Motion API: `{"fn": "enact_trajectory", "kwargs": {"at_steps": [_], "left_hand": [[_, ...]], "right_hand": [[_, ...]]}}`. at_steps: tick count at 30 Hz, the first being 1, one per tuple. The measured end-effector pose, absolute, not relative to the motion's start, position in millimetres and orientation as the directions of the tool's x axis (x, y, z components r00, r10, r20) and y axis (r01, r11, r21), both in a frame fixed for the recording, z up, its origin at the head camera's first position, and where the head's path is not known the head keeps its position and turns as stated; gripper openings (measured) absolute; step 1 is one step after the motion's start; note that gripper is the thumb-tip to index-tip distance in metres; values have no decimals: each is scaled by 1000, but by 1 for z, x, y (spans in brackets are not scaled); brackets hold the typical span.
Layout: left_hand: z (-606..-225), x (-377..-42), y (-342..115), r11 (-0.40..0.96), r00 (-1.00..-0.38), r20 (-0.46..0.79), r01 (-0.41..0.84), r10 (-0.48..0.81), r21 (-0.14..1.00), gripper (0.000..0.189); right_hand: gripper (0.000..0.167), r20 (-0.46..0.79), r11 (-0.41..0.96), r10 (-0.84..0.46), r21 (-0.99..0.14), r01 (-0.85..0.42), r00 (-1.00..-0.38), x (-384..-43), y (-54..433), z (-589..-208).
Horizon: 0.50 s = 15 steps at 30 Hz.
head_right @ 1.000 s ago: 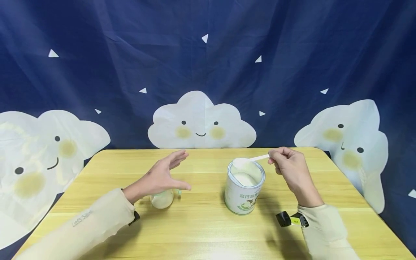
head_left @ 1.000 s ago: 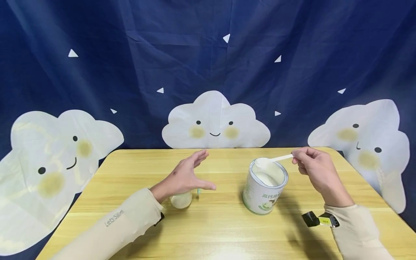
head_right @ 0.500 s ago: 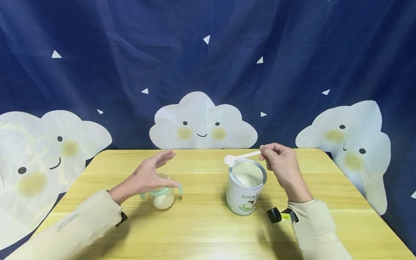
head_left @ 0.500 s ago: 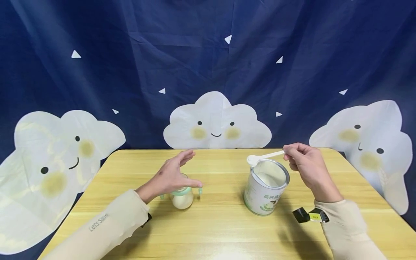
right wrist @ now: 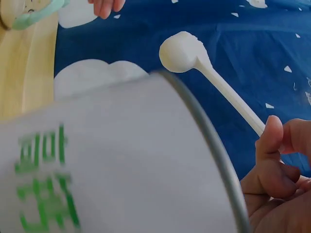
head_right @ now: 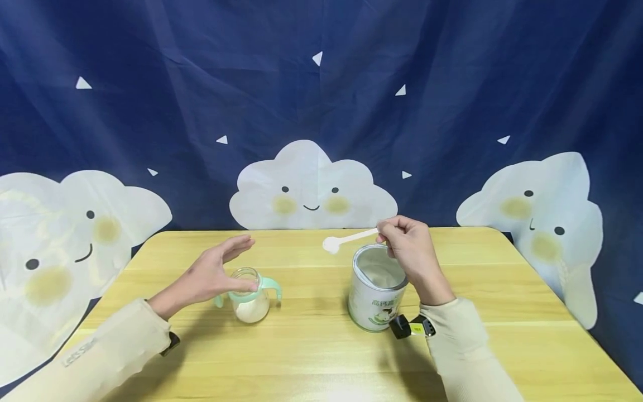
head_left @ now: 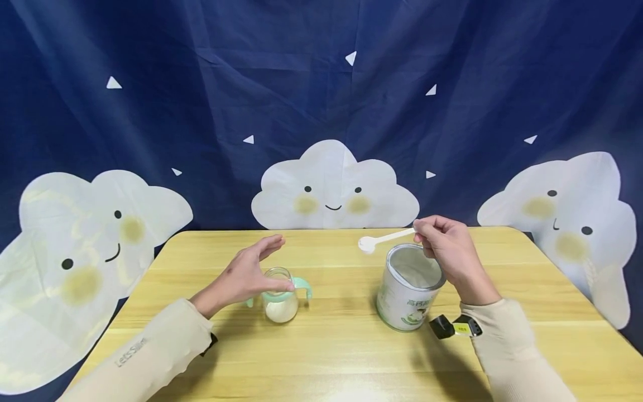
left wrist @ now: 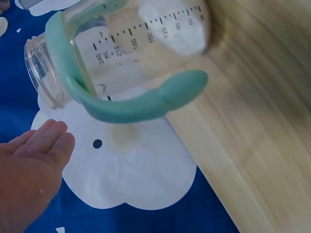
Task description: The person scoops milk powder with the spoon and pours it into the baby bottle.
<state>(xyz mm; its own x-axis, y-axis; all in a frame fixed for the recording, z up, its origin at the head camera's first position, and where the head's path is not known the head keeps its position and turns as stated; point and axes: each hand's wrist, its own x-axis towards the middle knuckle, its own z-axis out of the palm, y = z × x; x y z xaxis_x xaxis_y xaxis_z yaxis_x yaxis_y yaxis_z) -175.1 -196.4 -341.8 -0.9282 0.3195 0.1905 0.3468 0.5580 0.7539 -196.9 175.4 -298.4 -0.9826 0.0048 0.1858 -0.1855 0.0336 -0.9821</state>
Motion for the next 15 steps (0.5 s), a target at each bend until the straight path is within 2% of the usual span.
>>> {"fn": "enact_trajectory", "kwargs": {"at_steps": [15], "left_hand": [[-360, -169, -212, 582, -927, 147, 334, 345, 741, 103]], "right_hand": [[17, 151, -1, -22, -989, -151, -988, -202, 140, -294]]}}
